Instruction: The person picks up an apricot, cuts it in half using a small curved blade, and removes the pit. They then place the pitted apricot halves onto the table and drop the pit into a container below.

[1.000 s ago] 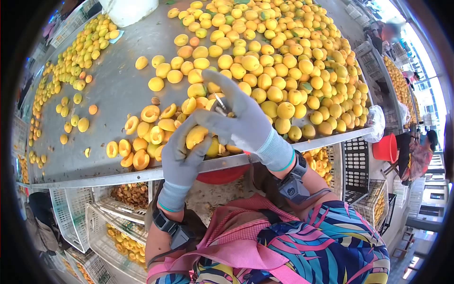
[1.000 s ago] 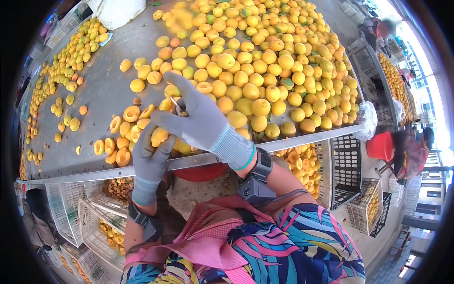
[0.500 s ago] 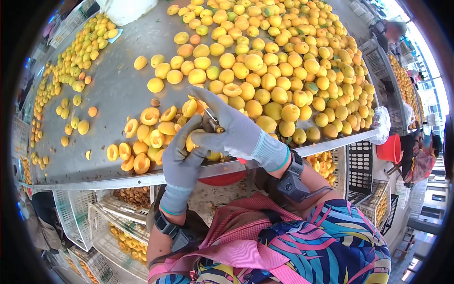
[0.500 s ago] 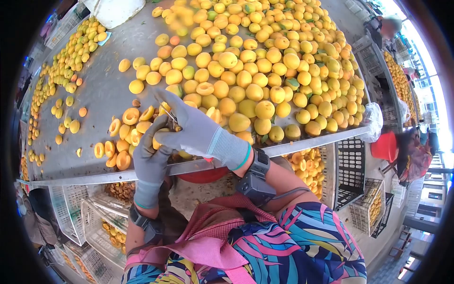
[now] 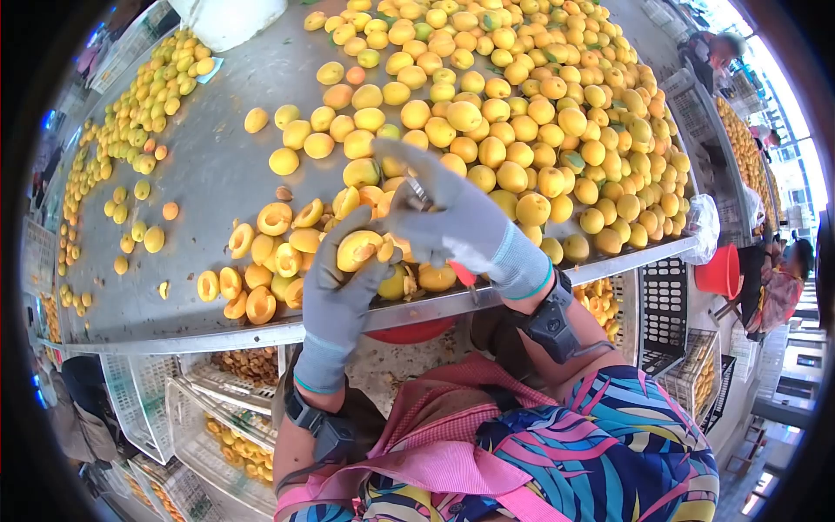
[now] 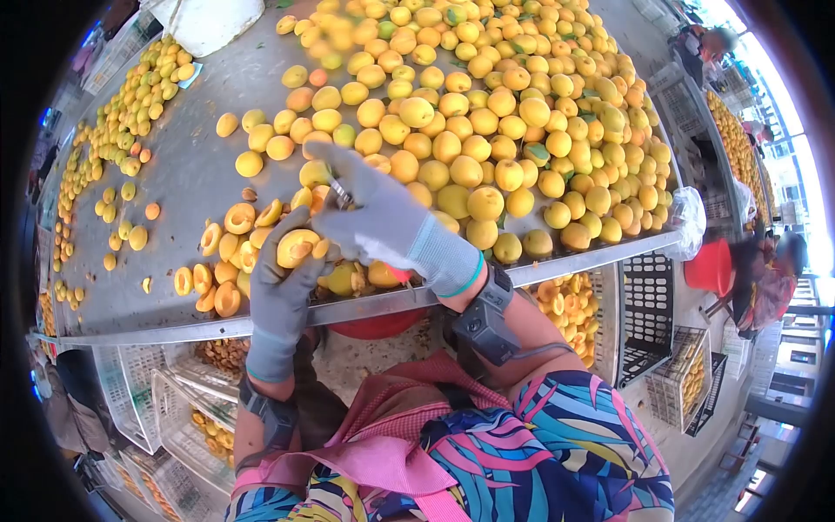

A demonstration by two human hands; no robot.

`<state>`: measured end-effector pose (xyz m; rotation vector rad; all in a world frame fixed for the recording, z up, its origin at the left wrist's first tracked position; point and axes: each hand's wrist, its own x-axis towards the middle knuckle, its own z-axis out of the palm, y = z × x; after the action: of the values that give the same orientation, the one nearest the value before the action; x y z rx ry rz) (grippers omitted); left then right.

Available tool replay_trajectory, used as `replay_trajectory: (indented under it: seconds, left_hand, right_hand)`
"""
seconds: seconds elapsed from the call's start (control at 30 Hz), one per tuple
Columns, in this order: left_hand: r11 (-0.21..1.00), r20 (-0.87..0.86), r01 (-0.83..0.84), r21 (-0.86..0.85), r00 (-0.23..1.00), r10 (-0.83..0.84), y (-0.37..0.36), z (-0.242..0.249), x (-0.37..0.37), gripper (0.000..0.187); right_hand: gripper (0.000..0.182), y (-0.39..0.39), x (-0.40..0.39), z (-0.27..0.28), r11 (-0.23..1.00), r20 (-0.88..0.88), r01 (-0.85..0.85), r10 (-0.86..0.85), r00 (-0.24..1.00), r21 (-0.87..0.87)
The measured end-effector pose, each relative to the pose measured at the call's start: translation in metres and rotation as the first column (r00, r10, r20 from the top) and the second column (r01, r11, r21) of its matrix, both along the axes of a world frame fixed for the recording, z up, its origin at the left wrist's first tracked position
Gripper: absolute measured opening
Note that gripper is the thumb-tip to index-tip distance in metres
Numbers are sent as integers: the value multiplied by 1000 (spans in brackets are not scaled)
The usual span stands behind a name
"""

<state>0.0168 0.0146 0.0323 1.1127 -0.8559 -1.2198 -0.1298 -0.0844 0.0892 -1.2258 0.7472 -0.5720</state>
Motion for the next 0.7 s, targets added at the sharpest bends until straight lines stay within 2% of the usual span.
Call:
replay_trajectory:
  seconds: [0.03,0.1,0.13,0.17,0.2,0.27,0.33,0.37,0.43,0.47,0.53,0.57,0.6,0.63,0.7]
  left_hand:
    - [1000,-1,-2,0,1000,2,0,1,1,46]
    - [995,-188,43,90,982,-25,1,4,4,38]
    - [995,-187,47,90,982,-29,0,2,4,38]
    - [997,-93,82,4,992,-82,0,-2,4,37]
    - [989,6,125,-79,992,-125,0,-3,3,36]
    - [977,18,183,-110,983,-183,1,2,1,37]
    - [929,103,338,-153,940,-326,2,0,3,37]
    - [928,102,340,-152,939,-328,3,2,3,37]
    - [914,21,405,-31,914,-405,4,11,2,38]
    - [914,21,404,-32,915,-403,4,16,1,38]
    - [934,-96,349,70,935,-342,5,23,-1,38]
    - [936,-94,346,68,936,-340,4,20,-1,38]
    - [949,-31,316,-13,948,-316,3,15,-1,39]
    - [953,29,290,-93,957,-288,2,13,-1,39]
    - [955,17,287,-73,958,-286,2,15,-1,38]
  right_hand:
    - [70,-1,1,2,1000,-1,-2,2,1000,0]
    - [66,-2,2,4,959,319,284,-268,909,-3]
    - [65,-2,3,6,925,407,378,-327,853,-49]
    - [65,-1,4,8,923,407,383,-332,851,-48]
    - [65,0,6,10,887,469,456,-374,800,-70]
    - [64,4,11,15,829,547,552,-420,724,-95]
    - [63,6,16,10,813,570,573,-426,702,-98]
    - [62,6,17,8,802,596,588,-423,683,-104]
    - [61,7,17,9,801,591,589,-424,686,-109]
    - [56,8,16,9,806,558,577,-423,714,-127]
    - [52,8,17,7,814,525,562,-418,742,-147]
    - [46,5,19,3,874,544,485,-395,741,-27]
    - [41,4,21,1,915,564,394,-374,736,91]
    - [41,3,21,0,915,565,393,-372,736,91]
    - [31,2,20,0,936,465,274,-348,814,221]
